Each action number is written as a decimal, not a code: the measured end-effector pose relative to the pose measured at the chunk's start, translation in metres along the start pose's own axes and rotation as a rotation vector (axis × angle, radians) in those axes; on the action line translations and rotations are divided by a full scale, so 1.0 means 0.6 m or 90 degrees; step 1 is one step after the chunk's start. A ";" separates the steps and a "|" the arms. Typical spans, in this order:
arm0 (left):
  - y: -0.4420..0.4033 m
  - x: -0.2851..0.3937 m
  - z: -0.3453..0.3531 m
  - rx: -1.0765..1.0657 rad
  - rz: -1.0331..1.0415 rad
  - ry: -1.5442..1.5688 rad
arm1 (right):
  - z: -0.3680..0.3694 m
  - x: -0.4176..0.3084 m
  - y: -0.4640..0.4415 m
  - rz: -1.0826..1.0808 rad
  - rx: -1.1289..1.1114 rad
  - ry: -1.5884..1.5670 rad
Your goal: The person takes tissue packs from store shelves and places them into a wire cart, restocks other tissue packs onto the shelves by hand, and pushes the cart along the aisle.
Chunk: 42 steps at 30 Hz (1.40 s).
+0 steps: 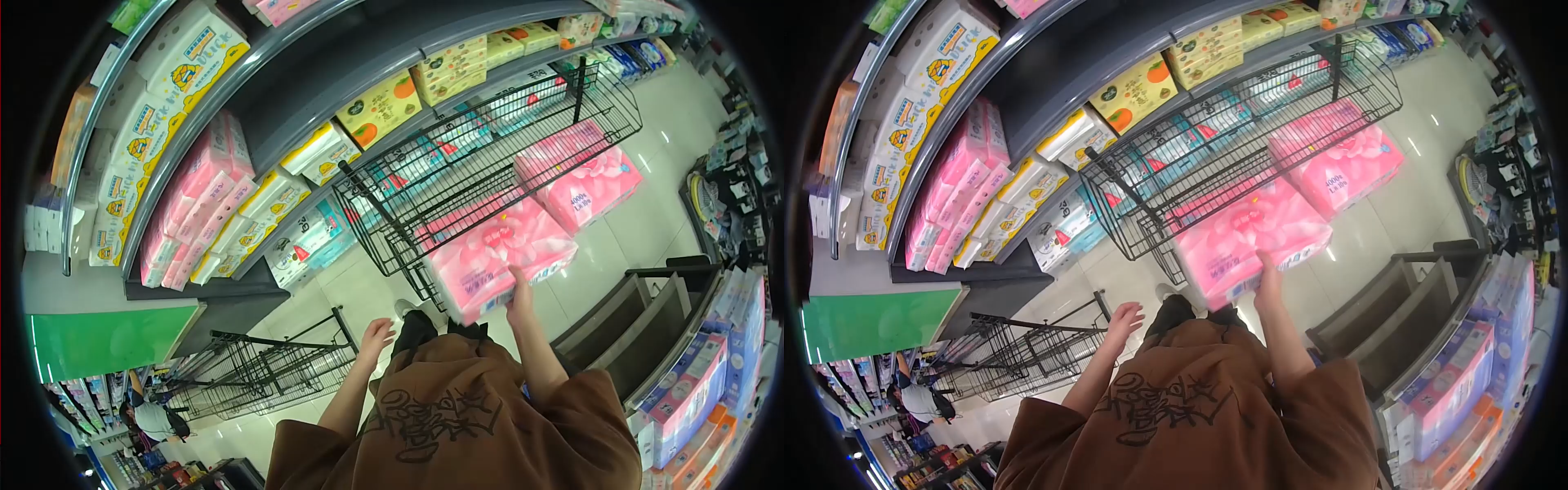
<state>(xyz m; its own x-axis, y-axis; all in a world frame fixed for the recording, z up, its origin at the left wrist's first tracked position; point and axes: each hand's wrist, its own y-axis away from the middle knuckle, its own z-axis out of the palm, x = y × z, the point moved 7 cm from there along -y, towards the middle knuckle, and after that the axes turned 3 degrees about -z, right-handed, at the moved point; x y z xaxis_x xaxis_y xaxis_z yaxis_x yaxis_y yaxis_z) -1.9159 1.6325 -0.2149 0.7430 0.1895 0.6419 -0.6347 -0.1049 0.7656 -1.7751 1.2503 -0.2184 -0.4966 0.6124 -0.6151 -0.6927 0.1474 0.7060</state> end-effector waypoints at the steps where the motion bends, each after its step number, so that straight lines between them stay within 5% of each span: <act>1: 0.004 0.030 0.039 -0.053 0.002 0.010 | -0.007 -0.002 0.051 0.003 0.005 -0.011; 5: 0.020 0.094 0.196 -0.306 -0.102 0.171 | -0.078 0.012 0.211 0.022 0.059 -0.059; 13: 0.029 0.049 0.417 -0.580 -0.290 -0.079 | -0.252 -0.037 0.331 -0.333 0.243 -0.074; 17: 0.135 0.112 0.492 -0.748 -0.306 -0.041 | -0.232 -0.120 0.436 -0.294 0.248 -0.109; 23: 0.176 0.289 0.361 -0.593 -0.036 0.064 | -0.072 -0.191 0.398 -0.308 -0.043 -0.078; 29: 0.135 0.424 0.110 -0.352 0.115 0.231 | 0.323 -0.201 0.303 -0.271 -0.218 0.015; 33: 0.107 0.497 -0.003 -0.305 0.215 0.353 | 0.536 -0.173 0.292 -0.164 -0.515 -0.049; 37: 0.017 0.587 -0.050 -0.254 0.312 0.575 | 0.621 -0.158 0.347 -0.346 -0.512 0.082; 42: -0.187 0.743 -0.092 -0.168 0.378 0.665 | 0.539 -0.109 0.328 -0.296 -0.538 0.301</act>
<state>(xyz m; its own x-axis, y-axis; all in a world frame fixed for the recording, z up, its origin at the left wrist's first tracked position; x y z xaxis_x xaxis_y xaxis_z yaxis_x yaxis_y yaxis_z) -1.5251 1.7825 -0.0167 -0.1262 0.8829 0.4524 -0.9297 -0.2643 0.2565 -1.7100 1.4904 0.0742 -0.1174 0.2460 -0.9621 -0.9130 -0.4079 0.0071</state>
